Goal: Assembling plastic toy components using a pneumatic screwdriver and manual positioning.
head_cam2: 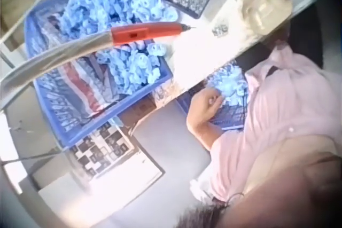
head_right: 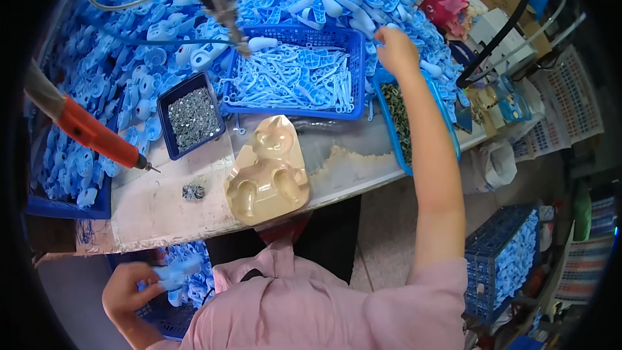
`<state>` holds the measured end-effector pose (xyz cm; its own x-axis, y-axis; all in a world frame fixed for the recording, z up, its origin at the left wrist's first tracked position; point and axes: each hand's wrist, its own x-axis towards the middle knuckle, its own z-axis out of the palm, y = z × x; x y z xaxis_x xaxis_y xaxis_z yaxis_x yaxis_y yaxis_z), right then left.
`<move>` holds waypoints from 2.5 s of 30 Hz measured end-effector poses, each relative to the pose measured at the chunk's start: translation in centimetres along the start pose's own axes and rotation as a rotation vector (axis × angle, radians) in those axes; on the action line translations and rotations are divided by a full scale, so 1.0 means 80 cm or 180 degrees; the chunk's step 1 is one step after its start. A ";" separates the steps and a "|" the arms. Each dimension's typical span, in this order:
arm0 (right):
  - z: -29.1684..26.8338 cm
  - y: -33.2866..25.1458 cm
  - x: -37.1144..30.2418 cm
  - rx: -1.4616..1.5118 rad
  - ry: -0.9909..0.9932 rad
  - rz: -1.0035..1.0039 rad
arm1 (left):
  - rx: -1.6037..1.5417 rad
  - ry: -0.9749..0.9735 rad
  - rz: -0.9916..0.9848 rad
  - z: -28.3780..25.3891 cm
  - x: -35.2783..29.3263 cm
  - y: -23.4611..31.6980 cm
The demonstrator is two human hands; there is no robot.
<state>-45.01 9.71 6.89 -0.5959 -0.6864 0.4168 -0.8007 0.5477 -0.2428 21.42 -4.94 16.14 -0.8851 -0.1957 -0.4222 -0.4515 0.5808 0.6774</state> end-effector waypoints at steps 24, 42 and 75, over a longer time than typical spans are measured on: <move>-0.049 -0.157 -0.176 0.3636 -0.2405 -0.0602 | -0.0025 0.1998 0.2294 0.111 0.324 0.097; -0.021 0.067 -0.050 0.0325 0.0512 -0.0181 | 0.1442 0.2129 0.1797 0.177 0.296 0.030; -0.005 -0.340 -0.212 0.1845 -0.2320 -0.1120 | 0.2019 0.3591 -0.0653 -0.049 0.224 -0.266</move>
<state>-13.09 6.63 6.82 -0.0554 -0.9974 -0.0457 -0.7297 0.0717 -0.6800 14.74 -23.90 -3.43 -0.5535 -0.6943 0.4600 -0.7310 0.6696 0.1311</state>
